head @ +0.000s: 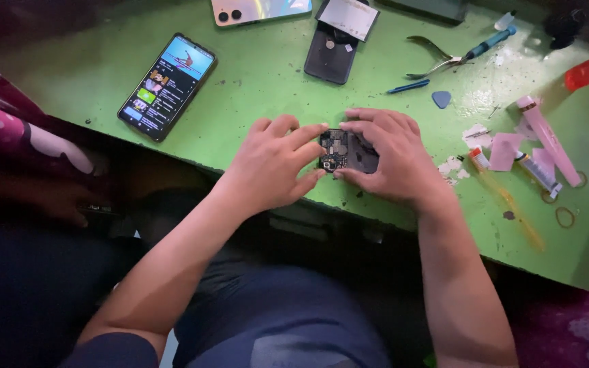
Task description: The person handles a small circuit board and a disassembled smartphone on a green workbench. They connect a ribbon cable to the board, place the board into the phone's chassis, and then remove it again to inspect the connections.
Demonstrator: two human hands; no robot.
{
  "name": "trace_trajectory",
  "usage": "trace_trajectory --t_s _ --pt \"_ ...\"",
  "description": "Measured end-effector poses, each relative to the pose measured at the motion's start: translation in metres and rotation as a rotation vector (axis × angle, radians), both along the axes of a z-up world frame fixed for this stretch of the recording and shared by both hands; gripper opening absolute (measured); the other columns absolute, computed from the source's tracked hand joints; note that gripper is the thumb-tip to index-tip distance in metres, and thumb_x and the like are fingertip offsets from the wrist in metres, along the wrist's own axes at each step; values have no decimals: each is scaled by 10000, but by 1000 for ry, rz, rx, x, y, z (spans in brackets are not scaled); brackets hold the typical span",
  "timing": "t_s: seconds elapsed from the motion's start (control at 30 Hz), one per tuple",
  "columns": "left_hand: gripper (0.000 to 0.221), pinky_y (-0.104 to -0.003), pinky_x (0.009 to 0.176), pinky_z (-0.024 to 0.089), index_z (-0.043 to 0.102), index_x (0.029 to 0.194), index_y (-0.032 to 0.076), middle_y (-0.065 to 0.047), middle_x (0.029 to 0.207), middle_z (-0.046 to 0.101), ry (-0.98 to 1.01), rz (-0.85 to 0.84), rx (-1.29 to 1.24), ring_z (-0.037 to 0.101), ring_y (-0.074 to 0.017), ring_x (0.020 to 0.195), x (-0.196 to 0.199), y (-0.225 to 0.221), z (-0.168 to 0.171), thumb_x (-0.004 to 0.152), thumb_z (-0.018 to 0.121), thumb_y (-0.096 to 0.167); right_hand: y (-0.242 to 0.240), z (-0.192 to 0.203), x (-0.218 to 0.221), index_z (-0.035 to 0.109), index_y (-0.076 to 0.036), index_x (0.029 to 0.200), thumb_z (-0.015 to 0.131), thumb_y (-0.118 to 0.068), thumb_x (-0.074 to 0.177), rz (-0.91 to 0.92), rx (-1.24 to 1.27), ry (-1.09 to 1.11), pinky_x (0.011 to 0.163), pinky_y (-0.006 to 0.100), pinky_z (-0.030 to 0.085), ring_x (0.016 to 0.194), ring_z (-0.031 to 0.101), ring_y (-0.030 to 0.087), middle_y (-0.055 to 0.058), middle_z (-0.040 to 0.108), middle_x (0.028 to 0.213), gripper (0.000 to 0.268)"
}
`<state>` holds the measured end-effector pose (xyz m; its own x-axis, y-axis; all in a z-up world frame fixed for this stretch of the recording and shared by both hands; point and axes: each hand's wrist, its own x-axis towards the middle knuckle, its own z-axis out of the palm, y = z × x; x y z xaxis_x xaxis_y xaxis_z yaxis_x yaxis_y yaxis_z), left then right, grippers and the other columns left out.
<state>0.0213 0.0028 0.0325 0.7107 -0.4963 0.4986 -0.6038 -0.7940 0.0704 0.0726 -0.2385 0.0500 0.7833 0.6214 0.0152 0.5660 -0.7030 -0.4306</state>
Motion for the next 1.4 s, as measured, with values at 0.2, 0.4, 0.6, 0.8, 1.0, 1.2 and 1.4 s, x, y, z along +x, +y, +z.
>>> trace_trajectory --t_s 0.2,0.4,0.6,0.8,1.0,1.2,1.4 --pt "298 -385 741 434 587 880 180 13 1164 649 11 18 -79 578 -228 966 6 -8 -10 901 635 473 -1 -5 -3 666 -153 1283 755 -477 847 -15 44 -83 1127 533 346 1317 550 317 47 630 1369 551" --pt "255 -380 769 450 610 896 195 37 1167 656 106 35 -142 579 -219 987 8 -8 -11 840 713 421 -2 -6 -4 659 -145 1293 766 -399 844 -5 111 -103 1135 482 350 1312 562 290 18 645 1345 527" --pt "261 -373 787 462 645 952 211 56 1172 652 160 35 -151 591 -210 1012 10 -7 -14 809 753 401 -1 -5 -4 680 -157 1295 763 -442 840 -6 69 -99 1129 500 340 1295 568 303 38 656 1330 543" --pt "291 -385 816 458 655 987 194 33 1201 650 237 23 -164 587 -227 1058 8 -6 -6 801 767 389 -1 -11 -4 673 -160 1292 785 -413 838 -9 80 -142 1147 480 337 1311 551 287 14 635 1349 531" --pt "260 -385 813 461 637 969 194 46 1189 646 217 24 -163 588 -218 1039 7 -6 -7 820 739 380 0 -11 -4 664 -174 1312 786 -404 829 -14 48 -126 1139 498 336 1316 544 291 11 625 1367 549" --pt "244 -373 777 455 643 943 192 38 1170 660 165 47 -146 596 -209 1001 9 -9 -9 853 714 407 -1 -11 -3 664 -177 1309 776 -398 840 -13 76 -156 1137 485 341 1305 547 287 14 629 1353 530" --pt "242 -374 770 470 650 952 188 33 1166 664 180 31 -167 606 -214 984 8 -10 -6 843 728 389 -2 -11 -4 672 -180 1299 776 -410 846 12 65 -189 1111 507 366 1277 572 307 35 642 1322 519"
